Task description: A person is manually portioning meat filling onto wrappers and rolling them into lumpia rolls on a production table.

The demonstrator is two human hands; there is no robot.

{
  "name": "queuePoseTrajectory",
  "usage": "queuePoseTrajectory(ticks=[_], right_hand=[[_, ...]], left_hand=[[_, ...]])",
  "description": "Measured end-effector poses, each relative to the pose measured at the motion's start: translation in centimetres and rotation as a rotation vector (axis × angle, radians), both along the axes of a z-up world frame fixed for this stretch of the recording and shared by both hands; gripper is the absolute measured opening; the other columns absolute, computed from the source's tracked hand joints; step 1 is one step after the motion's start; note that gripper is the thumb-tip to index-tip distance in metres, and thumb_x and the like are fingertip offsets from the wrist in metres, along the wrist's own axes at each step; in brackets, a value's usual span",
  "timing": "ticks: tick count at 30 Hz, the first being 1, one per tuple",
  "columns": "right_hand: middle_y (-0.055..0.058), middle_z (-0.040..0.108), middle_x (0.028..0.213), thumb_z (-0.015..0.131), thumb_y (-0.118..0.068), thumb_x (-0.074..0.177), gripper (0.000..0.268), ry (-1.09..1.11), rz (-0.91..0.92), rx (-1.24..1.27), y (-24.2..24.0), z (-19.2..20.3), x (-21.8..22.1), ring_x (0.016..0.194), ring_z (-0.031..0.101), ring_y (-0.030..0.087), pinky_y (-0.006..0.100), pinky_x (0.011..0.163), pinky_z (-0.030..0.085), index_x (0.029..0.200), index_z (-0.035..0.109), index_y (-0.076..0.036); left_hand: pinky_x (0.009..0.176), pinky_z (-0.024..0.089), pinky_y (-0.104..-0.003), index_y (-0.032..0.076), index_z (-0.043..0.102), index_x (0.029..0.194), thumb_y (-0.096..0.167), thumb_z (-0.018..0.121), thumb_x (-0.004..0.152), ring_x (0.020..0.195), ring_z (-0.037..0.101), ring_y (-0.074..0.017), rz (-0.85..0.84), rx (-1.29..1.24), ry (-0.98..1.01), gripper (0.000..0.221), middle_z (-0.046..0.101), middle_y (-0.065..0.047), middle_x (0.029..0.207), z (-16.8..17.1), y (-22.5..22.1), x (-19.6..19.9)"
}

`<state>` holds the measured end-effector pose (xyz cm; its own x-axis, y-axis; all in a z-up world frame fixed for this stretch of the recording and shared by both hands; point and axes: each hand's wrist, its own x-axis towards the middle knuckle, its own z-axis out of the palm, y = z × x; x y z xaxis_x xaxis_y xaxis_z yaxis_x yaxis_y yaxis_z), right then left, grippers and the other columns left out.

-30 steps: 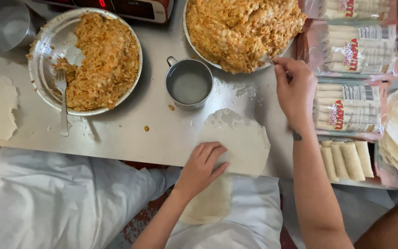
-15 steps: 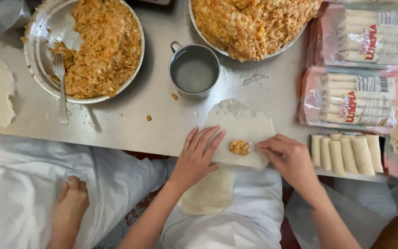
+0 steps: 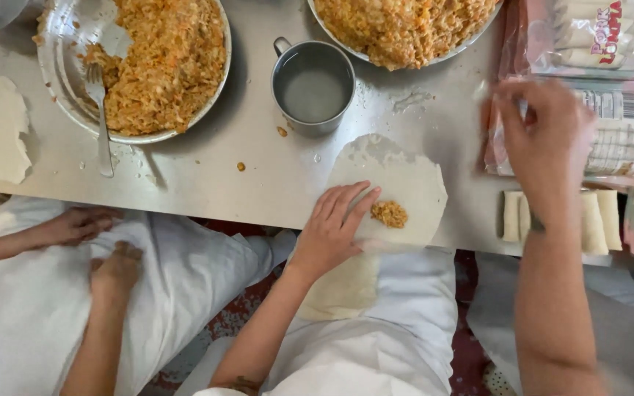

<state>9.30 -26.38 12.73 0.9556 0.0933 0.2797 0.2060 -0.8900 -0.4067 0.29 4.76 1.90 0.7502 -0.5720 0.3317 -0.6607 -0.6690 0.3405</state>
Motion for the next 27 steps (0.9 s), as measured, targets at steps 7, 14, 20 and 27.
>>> queuePoseTrajectory(ticks=[7,14,20,27], right_hand=[[0.002,0.079,0.103,0.074,-0.002,0.103,0.021,-0.09,-0.052,0.112,0.2,-3.9,4.6,0.07,0.06,0.016,0.034,0.073,0.049,0.114,0.086,-0.015],[0.01,0.078,0.109,0.069,0.008,0.102,0.018,-0.2,-0.176,0.492,5.1,-6.0,2.6,0.084,0.063,0.013,0.024,0.071,0.048,0.114,0.078,-0.003],[-0.002,0.068,0.088,0.071,0.002,0.101,0.021,-0.266,-0.283,0.376,7.5,-4.5,2.9,0.074,0.048,0.013,0.03,0.067,0.041,0.111,0.079,-0.015],[0.008,0.071,0.099,0.068,0.01,0.104,0.019,-0.351,-0.088,0.322,5.9,-1.8,3.3,0.081,0.058,0.017,0.031,0.065,0.043,0.114,0.077,-0.003]], left_hand=[[0.118,0.046,-0.051,0.011,0.037,0.161,0.061,0.081,0.091,0.137,0.053,-0.0342,-0.003,-0.103,0.049,0.096,0.05,-0.015,0.154,0.8,-0.1,-0.2],[0.128,0.037,-0.057,0.009,0.037,0.159,0.027,0.095,0.084,0.147,0.046,-0.0349,0.003,-0.208,0.134,0.096,0.044,-0.019,0.156,2.0,-0.8,0.2],[0.121,0.045,-0.052,0.004,0.042,0.156,0.061,0.083,0.088,0.14,0.051,-0.0382,-0.011,-0.115,0.046,0.098,0.047,-0.022,0.153,1.8,-0.3,0.3],[0.122,0.046,-0.043,0.009,0.033,0.162,0.056,0.104,0.063,0.143,0.053,-0.0314,0.035,0.047,0.054,0.131,0.043,-0.017,0.161,1.3,-0.1,0.0]])
